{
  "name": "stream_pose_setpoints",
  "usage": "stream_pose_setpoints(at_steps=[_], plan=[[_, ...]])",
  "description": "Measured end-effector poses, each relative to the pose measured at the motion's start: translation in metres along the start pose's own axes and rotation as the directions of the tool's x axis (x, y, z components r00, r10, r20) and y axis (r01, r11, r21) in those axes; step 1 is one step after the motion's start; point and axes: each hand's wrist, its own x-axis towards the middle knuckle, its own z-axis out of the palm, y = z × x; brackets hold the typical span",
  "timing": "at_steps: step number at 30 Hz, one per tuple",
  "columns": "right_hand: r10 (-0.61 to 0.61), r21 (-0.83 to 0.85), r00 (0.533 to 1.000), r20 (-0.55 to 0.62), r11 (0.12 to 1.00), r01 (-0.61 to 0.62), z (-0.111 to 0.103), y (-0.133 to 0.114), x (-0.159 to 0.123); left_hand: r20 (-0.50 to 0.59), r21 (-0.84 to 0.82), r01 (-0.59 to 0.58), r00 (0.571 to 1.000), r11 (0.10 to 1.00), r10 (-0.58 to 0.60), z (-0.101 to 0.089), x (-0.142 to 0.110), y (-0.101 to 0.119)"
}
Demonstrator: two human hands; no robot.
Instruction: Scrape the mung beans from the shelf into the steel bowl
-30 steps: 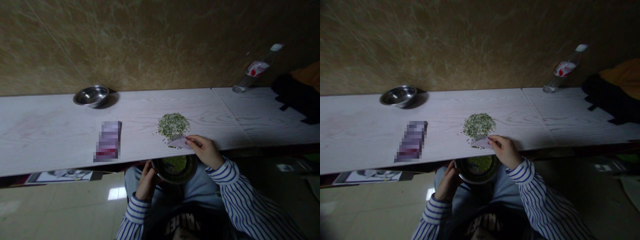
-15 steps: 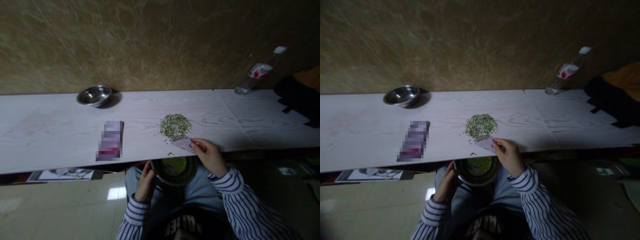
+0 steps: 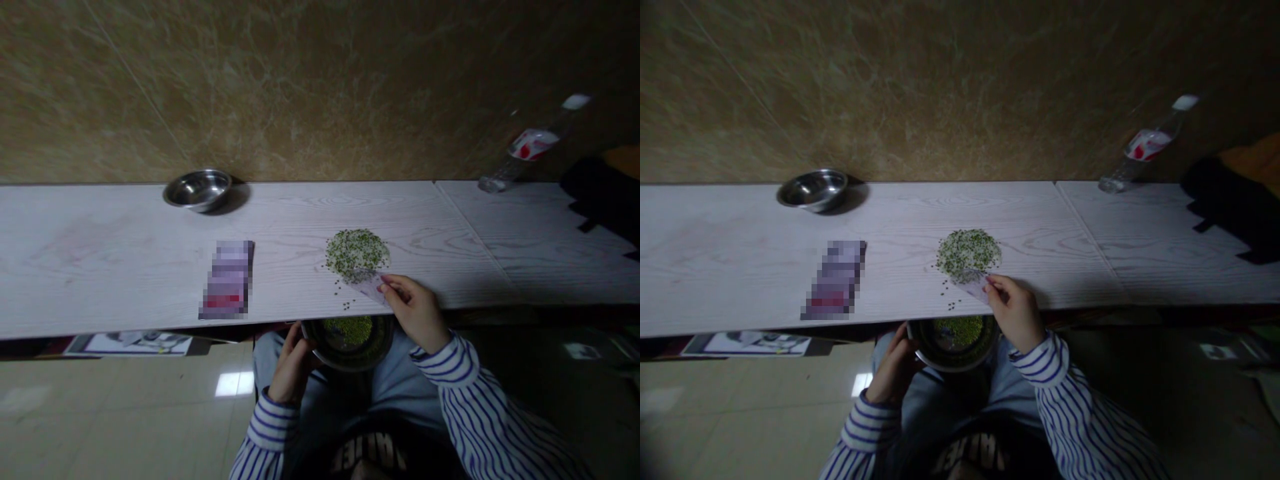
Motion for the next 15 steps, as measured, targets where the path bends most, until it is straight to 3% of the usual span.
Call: stream_pose_setpoints(at_steps=[9, 15], plan=[[-0.025, 0.049, 0.999, 0.035, 0.998, 0.024, 0.013, -0.006, 0.012, -0.005, -0.004, 0.005, 1.0, 1.0, -0.005, -0.009, 0.003, 0.004], [-0.059, 0.055, 0.991, 0.124, 0.997, 0.052, 0.012, -0.01, 0.022, -0.008, 0.0, -0.008, 1.0, 1.0, 0.008, -0.017, 0.006, 0.005]])
